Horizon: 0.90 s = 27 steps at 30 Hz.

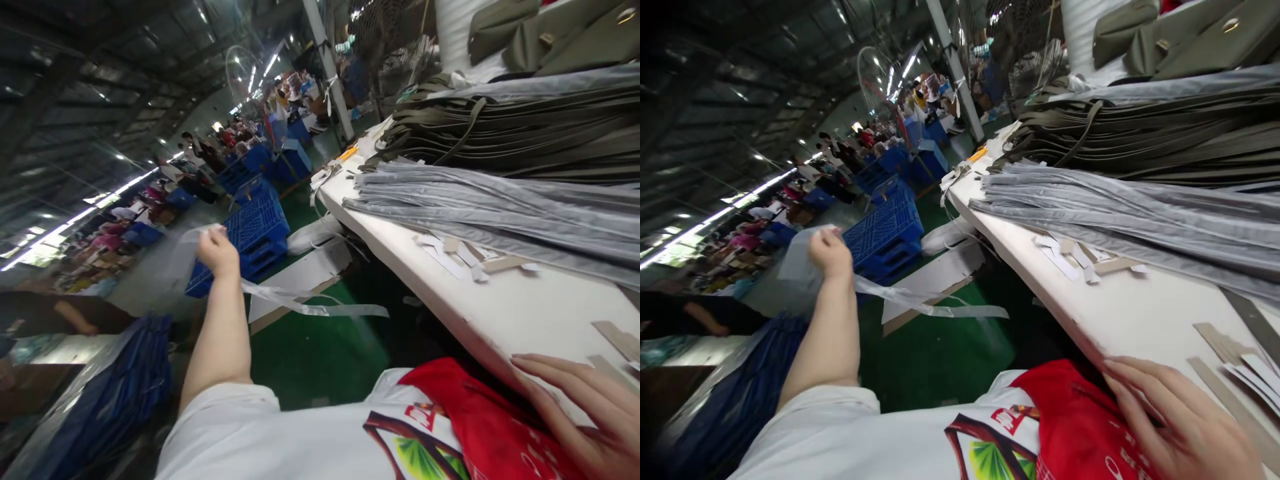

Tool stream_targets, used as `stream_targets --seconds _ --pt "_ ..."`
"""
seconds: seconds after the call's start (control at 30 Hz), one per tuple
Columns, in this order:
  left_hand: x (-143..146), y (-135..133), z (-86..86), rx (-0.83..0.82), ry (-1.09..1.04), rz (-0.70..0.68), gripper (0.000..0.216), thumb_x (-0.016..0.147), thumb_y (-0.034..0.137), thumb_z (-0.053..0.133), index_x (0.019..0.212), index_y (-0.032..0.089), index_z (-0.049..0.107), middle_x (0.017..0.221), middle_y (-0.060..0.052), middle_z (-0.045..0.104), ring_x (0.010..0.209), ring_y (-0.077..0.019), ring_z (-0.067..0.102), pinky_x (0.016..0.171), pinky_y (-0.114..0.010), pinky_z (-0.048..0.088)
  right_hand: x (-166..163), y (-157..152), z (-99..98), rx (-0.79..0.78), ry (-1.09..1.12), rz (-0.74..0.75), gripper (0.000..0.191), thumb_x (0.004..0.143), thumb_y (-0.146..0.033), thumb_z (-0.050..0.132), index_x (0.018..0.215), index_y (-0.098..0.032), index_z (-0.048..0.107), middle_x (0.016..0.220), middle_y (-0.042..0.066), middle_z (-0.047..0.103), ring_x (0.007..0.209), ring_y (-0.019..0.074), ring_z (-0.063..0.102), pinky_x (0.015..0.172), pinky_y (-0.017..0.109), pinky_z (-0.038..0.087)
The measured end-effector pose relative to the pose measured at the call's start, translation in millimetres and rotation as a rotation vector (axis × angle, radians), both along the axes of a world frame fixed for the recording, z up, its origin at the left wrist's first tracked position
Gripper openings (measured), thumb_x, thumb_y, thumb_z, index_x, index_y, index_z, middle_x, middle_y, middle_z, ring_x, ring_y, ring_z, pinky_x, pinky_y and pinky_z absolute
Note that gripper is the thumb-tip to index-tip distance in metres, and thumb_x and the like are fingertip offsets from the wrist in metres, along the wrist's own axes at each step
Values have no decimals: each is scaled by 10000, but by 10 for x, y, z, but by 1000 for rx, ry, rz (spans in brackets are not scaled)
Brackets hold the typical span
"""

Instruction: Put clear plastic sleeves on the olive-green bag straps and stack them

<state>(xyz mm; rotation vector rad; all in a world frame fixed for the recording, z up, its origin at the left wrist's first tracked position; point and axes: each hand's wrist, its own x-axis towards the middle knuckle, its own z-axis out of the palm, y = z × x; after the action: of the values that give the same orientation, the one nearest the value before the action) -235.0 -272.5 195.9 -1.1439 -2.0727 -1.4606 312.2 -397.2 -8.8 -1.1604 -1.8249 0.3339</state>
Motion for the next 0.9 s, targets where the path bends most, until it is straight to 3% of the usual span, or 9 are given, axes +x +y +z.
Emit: stream_targets --seconds 0.1,0.17,0.23,0.3,0.43,0.53,0.67,0.77,0.9 --pt "742 284 -439 -128 -27 -281 280 993 238 446 904 95 669 833 -31 712 824 -137 663 824 -265 487 -63 3 154 41 -108 57 210 899 -425 572 992 -292 706 910 22 750 707 205 706 641 321 542" --pt "1421 315 -766 -285 -111 -685 338 992 343 452 958 118 702 813 -44 727 760 -143 674 773 -260 518 -93 7 233 3 -63 64 174 908 -404 579 968 -296 701 861 16 751 672 195 707 594 295 547" --pt "2115 183 -1050 -471 -181 -1120 367 984 400 469 1024 133 717 795 -63 725 783 -160 672 817 -283 522 -138 14 294 -143 11 69 162 920 -374 576 963 -291 708 861 17 756 704 191 719 617 276 561" --pt "2688 -52 -1247 -564 -207 -1381 371 976 417 481 1065 151 723 830 -67 736 730 -150 668 775 -279 534 -198 37 322 -369 118 102 208 936 -380 556 1016 -279 719 946 31 764 822 202 730 737 291 578" --pt "3259 -432 -1383 -810 -172 -1810 384 1006 349 406 1208 173 682 915 -69 736 783 -145 660 797 -265 525 -278 114 280 -771 498 230 376 906 -528 575 1046 -217 733 1051 83 748 988 258 691 898 397 542" --pt "3336 -492 -1402 -905 -67 -1927 373 1003 283 383 1134 181 718 919 -58 742 827 -151 656 835 -259 513 -268 131 272 -914 900 241 418 802 -581 690 896 -176 731 859 75 741 810 235 690 785 377 555" --pt "3288 -486 -1480 -987 17 -1958 398 964 188 397 1260 188 661 974 -49 748 849 -149 666 840 -248 508 -215 148 343 -1014 1272 133 454 697 -496 820 1028 -199 726 905 56 745 796 201 693 790 347 555" --pt "3227 -506 -1555 -1026 79 -1922 407 940 150 405 1236 208 678 996 -36 746 885 -153 670 844 -242 498 -165 210 316 -1008 1297 -53 411 707 -485 819 997 -204 739 879 54 746 751 182 686 710 312 563" --pt "3150 -507 -1607 -1095 85 -1839 375 940 180 432 1217 219 680 1095 -41 740 965 -178 679 893 -275 500 -88 283 234 -791 1080 -275 448 735 -592 751 889 -172 767 825 98 758 748 213 691 713 340 568"
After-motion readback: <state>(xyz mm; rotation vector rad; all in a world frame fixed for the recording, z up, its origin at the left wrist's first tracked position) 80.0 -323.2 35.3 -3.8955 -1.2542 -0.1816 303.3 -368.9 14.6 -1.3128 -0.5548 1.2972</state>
